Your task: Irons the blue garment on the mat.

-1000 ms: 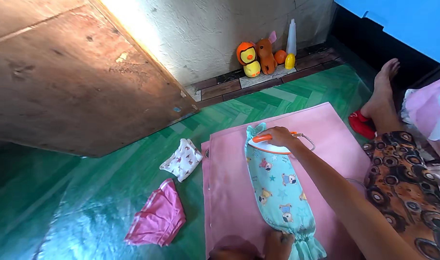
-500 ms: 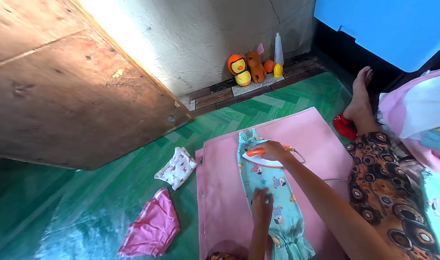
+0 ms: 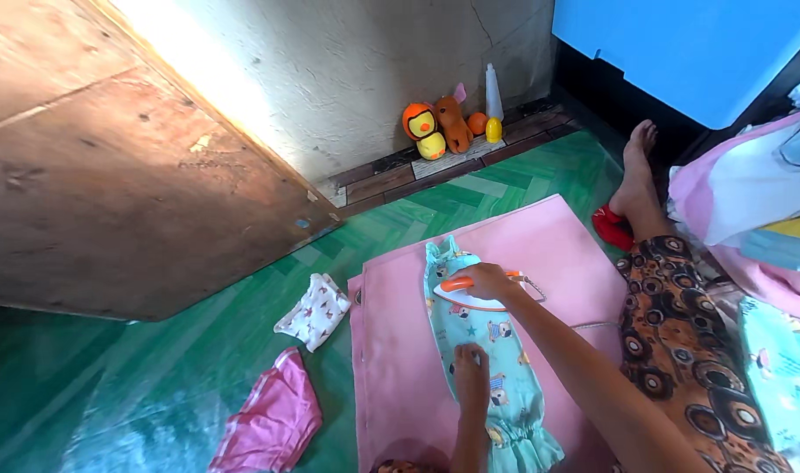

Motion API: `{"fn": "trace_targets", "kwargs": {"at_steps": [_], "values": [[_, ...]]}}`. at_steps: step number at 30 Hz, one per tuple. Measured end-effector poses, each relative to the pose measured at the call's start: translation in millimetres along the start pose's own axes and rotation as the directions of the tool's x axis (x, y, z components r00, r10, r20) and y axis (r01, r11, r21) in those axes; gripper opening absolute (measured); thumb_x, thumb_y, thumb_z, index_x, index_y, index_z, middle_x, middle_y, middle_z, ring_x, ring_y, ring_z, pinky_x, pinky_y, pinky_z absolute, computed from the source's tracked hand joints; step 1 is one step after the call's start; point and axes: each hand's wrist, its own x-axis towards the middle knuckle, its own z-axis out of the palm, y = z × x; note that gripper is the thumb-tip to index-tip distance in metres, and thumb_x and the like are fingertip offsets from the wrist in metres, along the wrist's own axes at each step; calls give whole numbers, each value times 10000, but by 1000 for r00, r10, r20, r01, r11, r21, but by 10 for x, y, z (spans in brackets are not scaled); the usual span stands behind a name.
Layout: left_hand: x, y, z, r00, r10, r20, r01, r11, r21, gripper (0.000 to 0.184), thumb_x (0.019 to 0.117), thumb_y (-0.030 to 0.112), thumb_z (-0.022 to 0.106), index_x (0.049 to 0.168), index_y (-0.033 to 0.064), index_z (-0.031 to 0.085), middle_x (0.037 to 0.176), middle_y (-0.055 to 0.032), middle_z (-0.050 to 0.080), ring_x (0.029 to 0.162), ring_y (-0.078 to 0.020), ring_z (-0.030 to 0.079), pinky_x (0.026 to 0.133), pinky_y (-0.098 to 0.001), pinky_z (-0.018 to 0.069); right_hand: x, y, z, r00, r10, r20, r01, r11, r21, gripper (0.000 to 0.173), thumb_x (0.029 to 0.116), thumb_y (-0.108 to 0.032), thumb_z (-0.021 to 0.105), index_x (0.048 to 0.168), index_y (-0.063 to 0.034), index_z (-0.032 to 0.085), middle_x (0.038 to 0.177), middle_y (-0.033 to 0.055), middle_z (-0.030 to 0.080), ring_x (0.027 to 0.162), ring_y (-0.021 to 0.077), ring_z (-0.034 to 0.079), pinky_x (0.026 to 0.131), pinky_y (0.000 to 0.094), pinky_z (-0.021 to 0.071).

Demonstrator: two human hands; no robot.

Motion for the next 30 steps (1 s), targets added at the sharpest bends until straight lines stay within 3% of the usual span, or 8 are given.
{"fn": "trace_targets", "kwargs": {"at_steps": [7,11,14,16,17,20,24,30], "values": [[-127,-669,-928,936,-20,-350,-53,979,-197,265,998,60,558,1166,-130,635,1089,-280,662,969,-340,664,879,-461,551,-146,-2,116,1000,-26,14,26,1000,0,498,982,-152,647,1446,-328,608,1423,106,636,1335,343,576,1084,612,438],[-378,-1156,-1656,837,-262,-480,149,954,-262,330,1074,175,513,1171,-105,660,1042,-270,693,893,-349,694,833,-529,565,-309,4,257,998,-59,31,60,998,-2,489,984,-157,640,1443,-324,613,1409,107,646,1322,350,585,1080,619,438],[-574,-1472,-1892,769,-451,-453,303,881,-363,482,1120,315,403,1148,-86,668,1033,-240,697,841,-290,684,770,-484,558,-481,-9,346,994,-90,57,91,996,-23,476,994,-167,633,1447,-309,609,1401,112,650,1311,352,593,1061,627,448],[-698,-1678,-1891,752,-484,-448,313,859,-404,460,1085,250,518,1388,-96,493,1194,-321,616,883,-358,681,768,-516,572,-577,-13,428,991,-107,75,110,993,-43,477,991,-169,630,1445,-314,610,1389,119,656,1294,362,603,1046,635,456],[-747,-1772,-1858,749,-490,-446,307,853,-423,578,1045,194,589,1500,-77,356,1269,-359,570,909,-396,681,763,-533,578,-625,-14,466,990,-112,88,117,992,-53,480,993,-171,627,1448,-322,606,1391,117,654,1295,359,602,1047,635,456],[-848,-1848,-1720,733,-540,-414,331,815,-476,837,970,136,698,1592,-18,159,1377,-408,480,967,-465,677,783,-565,585,-778,-13,576,984,-136,112,144,987,-66,486,990,-163,627,1448,-321,607,1393,115,651,1291,358,604,1039,631,463],[-928,-1670,-1640,745,-545,-384,345,808,-478,737,976,172,699,1557,-27,290,1420,-401,450,1038,-475,659,818,-561,579,-1009,-28,694,974,-175,140,184,982,-52,466,996,-146,628,1439,-290,618,1373,131,658,1284,364,604,1056,624,454],[-956,-1437,-1644,821,-381,-426,292,920,-262,540,980,180,685,1429,-56,501,1383,-386,494,1166,-499,595,929,-597,524,-1269,5,873,961,-220,169,233,971,-59,446,1002,-157,626,1432,-272,627,1338,148,667,1256,375,613,1046,627,456]]}}
